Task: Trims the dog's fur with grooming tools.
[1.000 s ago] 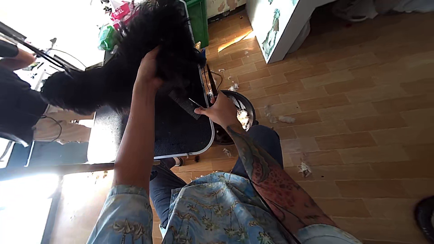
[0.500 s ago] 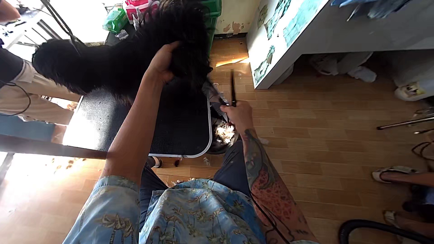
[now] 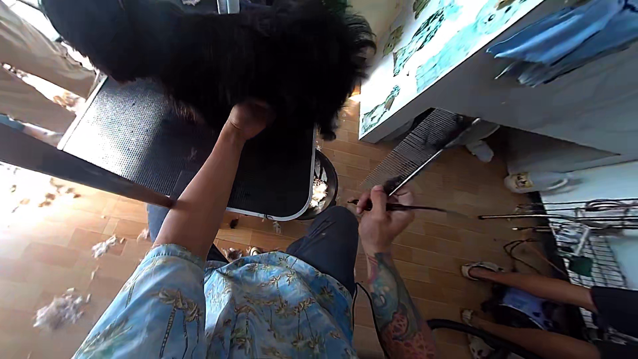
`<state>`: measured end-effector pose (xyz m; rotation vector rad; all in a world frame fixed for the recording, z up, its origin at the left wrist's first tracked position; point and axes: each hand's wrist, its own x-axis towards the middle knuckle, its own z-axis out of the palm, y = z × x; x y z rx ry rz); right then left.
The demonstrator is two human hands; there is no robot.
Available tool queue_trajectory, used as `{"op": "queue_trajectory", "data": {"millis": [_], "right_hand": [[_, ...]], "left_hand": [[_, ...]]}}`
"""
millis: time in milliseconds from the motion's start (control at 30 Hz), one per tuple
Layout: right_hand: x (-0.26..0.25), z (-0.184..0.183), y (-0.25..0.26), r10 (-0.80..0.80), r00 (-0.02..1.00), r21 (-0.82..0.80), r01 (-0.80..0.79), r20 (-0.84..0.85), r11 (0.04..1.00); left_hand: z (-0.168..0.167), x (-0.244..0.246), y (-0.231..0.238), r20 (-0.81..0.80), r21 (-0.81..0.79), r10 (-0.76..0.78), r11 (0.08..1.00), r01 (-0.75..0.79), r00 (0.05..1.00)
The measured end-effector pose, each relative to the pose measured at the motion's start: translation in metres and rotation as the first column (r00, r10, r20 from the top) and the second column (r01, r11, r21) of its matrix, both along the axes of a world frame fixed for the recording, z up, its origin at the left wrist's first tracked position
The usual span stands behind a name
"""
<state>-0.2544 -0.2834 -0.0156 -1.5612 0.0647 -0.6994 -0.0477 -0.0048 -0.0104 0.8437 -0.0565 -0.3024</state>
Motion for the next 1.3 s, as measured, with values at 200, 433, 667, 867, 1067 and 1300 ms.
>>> {"op": "queue_trajectory", "data": {"millis": [200, 433, 667, 867, 1067, 1300], "right_hand": [[0.023, -0.004, 0.0, 0.077, 0.979, -0.726, 0.087, 0.19, 0.682], [0.072, 0.02, 0.013, 0.099, 0.992, -0.996, -0.087, -0.084, 0.023], [0.043, 0.029, 0.015, 0.287, 0.958, -0.996, -0.033, -0.008, 0.082], [0.065, 0.052, 0.043, -0.009, 0.97, -0.968, -0.242, -0.242, -0.066], [0.05, 0.021, 0.021, 0.252, 0.962, -0.985, -0.135, -0.104, 0.108], [0.024, 0.014, 0.007, 0.421, 0.612, -0.251, -0.72, -0.67, 0.647]], "left_hand": [[0.0, 0.007, -0.012, -0.036, -0.019, 0.052, 0.998, -0.052, 0.998], [0.009, 0.018, -0.003, 0.138, -0.055, -0.067, 0.996, 0.075, 0.988], [-0.008, 0.038, 0.007, 0.325, -0.068, -0.16, 0.979, 0.191, 0.932], [-0.008, 0.036, 0.019, 0.269, -0.06, -0.126, 0.987, 0.147, 0.955], [-0.02, 0.042, 0.018, 0.251, -0.233, -0.027, 0.968, 0.088, 0.968], [-0.006, 0.028, -0.003, 0.162, -0.069, 0.085, 0.995, -0.074, 0.983]]}}
